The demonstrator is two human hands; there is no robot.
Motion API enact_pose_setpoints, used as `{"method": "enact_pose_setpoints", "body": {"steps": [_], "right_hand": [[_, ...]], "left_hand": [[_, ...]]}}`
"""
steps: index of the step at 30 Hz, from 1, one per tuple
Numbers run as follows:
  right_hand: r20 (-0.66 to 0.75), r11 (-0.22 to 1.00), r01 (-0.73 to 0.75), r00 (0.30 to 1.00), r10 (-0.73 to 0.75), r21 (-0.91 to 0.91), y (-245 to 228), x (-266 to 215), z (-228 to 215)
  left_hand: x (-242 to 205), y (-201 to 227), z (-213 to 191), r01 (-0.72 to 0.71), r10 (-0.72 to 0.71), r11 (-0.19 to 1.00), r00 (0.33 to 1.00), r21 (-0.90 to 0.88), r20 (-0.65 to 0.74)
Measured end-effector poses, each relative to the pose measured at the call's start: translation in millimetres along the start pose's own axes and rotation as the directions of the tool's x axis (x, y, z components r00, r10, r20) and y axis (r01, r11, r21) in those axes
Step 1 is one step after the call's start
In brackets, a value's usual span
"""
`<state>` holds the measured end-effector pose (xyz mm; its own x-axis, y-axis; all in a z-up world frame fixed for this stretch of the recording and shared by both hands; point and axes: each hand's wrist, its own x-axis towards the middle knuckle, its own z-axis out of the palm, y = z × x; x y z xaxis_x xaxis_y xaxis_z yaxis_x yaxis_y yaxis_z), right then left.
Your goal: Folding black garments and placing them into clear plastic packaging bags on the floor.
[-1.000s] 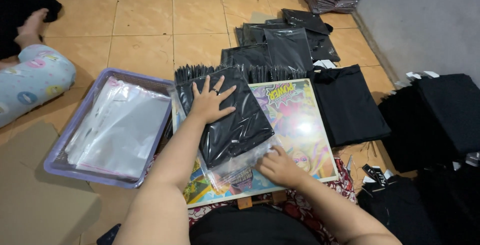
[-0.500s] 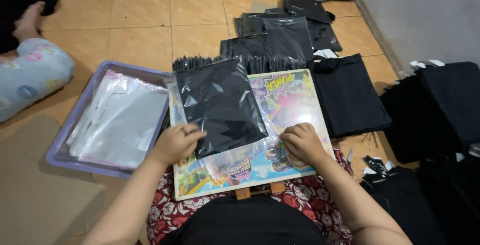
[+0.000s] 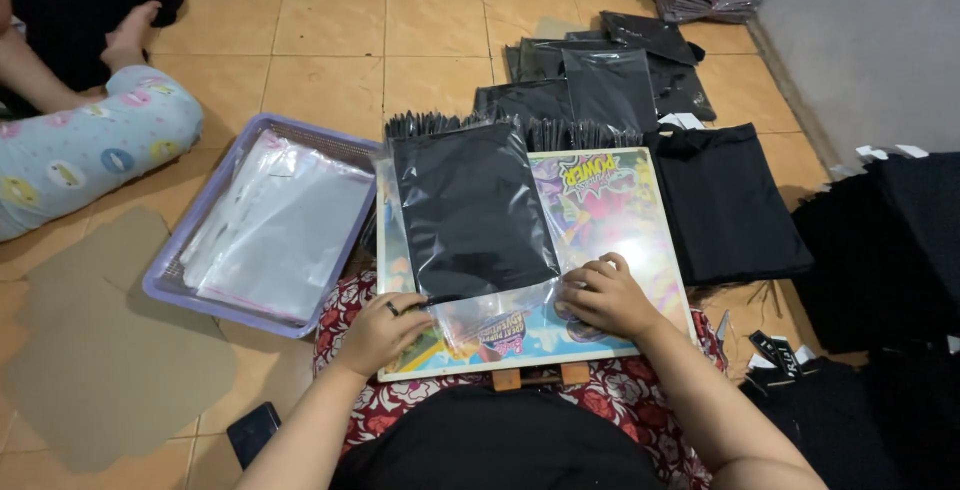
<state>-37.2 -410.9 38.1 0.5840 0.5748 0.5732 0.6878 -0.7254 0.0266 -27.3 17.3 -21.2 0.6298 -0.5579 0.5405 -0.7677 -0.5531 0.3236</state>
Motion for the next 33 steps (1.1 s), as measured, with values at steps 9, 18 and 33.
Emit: {"method": "enact_pose_setpoints", "body": {"steps": [9, 18, 33], "right_hand": [[-0.152, 0.913, -0.239, 0.941, 0.302, 0.331, 20, 71, -37], [-0.402, 0.891, -0.341, 0.802, 0.442, 0.299, -14, 211, -222], [0.021, 0.390, -0.416, 0.705, 0.709, 0.822, 34, 207, -203]], "left_hand": [[91, 30, -85, 0.204, -0.242, 0.969, 0.893, -0.139, -0.378], [202, 100, -250, 0.116, -0.259, 0.955, 0.771, -0.272, -0.582], [254, 69, -222, 0.369, -0.603, 0.607, 0.790, -0.704, -0.106]]}}
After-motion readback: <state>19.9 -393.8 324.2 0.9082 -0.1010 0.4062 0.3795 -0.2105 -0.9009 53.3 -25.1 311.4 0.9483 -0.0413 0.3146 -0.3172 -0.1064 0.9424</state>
